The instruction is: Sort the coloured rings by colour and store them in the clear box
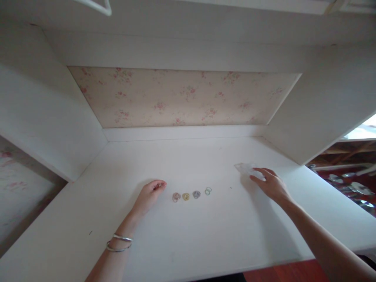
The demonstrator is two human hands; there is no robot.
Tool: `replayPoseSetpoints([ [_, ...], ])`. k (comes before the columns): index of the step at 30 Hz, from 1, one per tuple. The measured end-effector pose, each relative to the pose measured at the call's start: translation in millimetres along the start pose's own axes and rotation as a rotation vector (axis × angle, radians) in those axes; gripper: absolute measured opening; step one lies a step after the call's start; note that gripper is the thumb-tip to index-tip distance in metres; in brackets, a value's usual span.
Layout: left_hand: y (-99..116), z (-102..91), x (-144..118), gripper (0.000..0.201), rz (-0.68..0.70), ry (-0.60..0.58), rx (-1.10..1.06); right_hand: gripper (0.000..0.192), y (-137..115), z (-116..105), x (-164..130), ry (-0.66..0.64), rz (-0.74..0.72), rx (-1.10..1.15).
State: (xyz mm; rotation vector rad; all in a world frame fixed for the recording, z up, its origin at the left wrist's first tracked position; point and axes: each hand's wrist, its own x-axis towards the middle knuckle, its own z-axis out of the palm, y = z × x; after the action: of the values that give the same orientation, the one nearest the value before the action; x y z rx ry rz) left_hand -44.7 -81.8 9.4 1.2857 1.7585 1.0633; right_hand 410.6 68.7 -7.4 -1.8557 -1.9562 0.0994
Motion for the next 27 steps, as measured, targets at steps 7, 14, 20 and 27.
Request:
replayPoseSetpoints([
  [7, 11.6, 12.8, 23.6, 0.042, 0.038, -0.036, -0.076, 0.037, -114.6, 11.2, -7.9, -0.219, -0.414, 0.316],
  [14, 13.9, 28.5, 57.3, 0.066, 0.152, -0.102, 0.006, 0.042, -188.3, 49.0, -6.1, -0.376, -0.628, 0.466],
  [20, -1.8, 30.7, 70.0, 0.081, 0.346, -0.099, 0.202, 0.055, -211.8, 64.8, -5.4, -0.477, -0.736, 0.561],
  [27, -4.0, 32.6, 71.0, 0.075, 0.275, -0.103, 0.057, 0.058, -231.2, 66.2, -0.4, -0.539, -0.744, 0.629],
])
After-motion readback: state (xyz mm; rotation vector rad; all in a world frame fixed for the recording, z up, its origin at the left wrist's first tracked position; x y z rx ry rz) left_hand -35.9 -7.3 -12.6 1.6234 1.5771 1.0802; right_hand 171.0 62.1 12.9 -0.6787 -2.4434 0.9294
